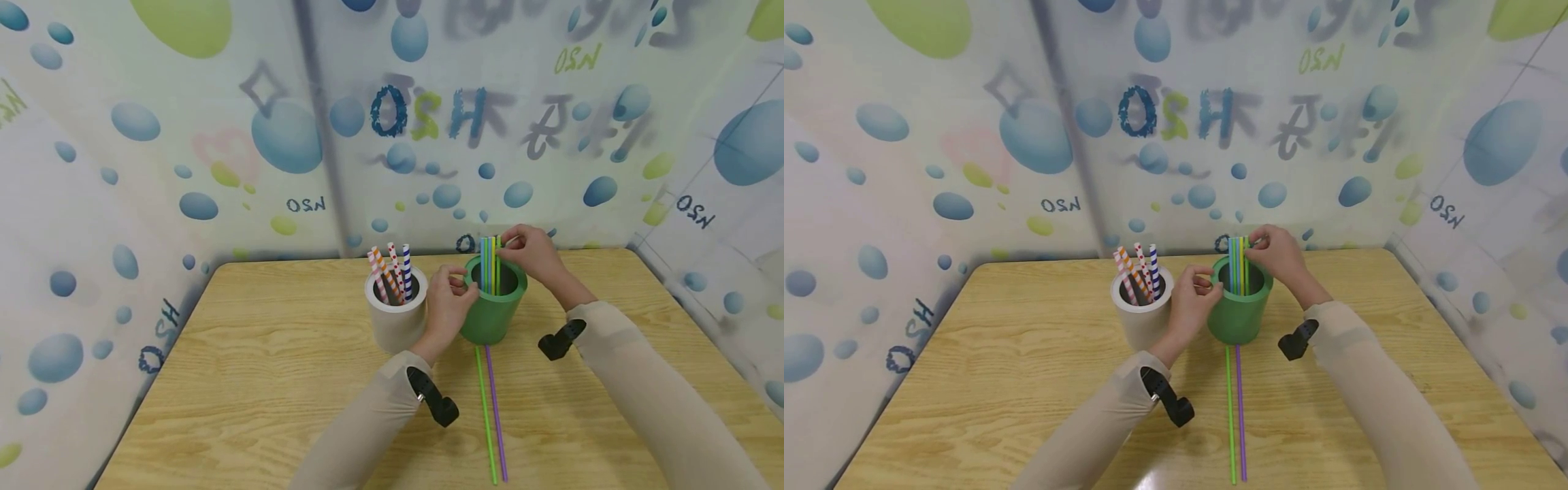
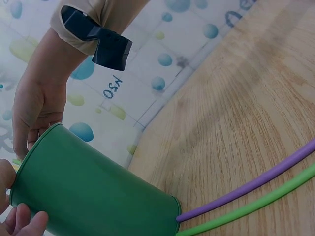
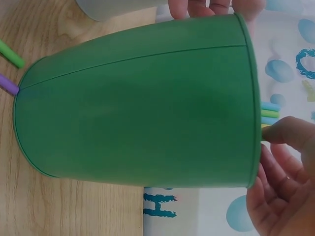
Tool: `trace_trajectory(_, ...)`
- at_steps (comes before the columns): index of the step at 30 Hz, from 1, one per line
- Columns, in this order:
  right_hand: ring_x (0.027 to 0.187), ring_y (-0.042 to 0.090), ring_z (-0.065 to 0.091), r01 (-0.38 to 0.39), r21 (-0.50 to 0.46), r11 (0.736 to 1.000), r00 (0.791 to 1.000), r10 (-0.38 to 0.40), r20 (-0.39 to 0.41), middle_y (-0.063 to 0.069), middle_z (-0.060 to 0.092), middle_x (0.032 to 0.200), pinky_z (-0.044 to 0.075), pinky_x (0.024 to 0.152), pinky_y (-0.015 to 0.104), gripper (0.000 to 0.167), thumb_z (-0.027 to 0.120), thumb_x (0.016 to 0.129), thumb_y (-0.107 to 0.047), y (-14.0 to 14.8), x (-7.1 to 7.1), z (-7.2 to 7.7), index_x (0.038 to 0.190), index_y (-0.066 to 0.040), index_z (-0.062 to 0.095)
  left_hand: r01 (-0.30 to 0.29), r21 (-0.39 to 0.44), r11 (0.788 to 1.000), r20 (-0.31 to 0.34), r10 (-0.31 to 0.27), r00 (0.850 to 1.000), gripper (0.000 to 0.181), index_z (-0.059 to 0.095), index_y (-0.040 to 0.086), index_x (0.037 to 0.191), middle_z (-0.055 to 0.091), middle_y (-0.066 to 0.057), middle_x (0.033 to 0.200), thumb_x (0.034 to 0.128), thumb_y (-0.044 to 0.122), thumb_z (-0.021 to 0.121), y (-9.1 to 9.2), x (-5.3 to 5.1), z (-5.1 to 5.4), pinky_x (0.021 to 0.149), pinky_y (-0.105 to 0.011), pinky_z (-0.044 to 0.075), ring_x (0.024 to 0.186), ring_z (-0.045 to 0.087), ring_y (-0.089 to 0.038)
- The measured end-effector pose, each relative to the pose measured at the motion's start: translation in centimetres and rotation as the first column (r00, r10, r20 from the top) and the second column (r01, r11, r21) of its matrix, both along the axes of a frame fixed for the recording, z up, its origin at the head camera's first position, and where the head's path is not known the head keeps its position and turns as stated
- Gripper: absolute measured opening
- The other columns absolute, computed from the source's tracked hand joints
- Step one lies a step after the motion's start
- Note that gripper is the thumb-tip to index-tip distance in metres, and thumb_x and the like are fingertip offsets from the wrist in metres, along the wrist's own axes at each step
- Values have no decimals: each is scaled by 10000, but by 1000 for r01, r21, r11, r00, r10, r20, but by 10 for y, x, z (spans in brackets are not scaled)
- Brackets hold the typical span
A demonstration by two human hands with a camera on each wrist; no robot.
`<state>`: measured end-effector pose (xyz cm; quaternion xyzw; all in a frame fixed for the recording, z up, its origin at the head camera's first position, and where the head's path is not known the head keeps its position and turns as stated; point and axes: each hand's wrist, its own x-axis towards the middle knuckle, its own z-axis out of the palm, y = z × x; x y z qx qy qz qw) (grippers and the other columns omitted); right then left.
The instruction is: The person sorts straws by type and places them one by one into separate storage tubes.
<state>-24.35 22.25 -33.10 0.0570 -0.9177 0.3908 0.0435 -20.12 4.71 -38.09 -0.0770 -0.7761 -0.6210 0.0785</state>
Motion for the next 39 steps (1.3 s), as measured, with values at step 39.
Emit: trace_trajectory(39,753,181,583,-53,-88,995,995,60,75,176,617,898,524,592,297,349,594,893,-182,34,57,-15,1127,64,512,6,12,1000,-32,-5,999,233,584,43,1013,528,-73,863,798,82,664,0,-1,-3,654,-209,460,746,541,-138)
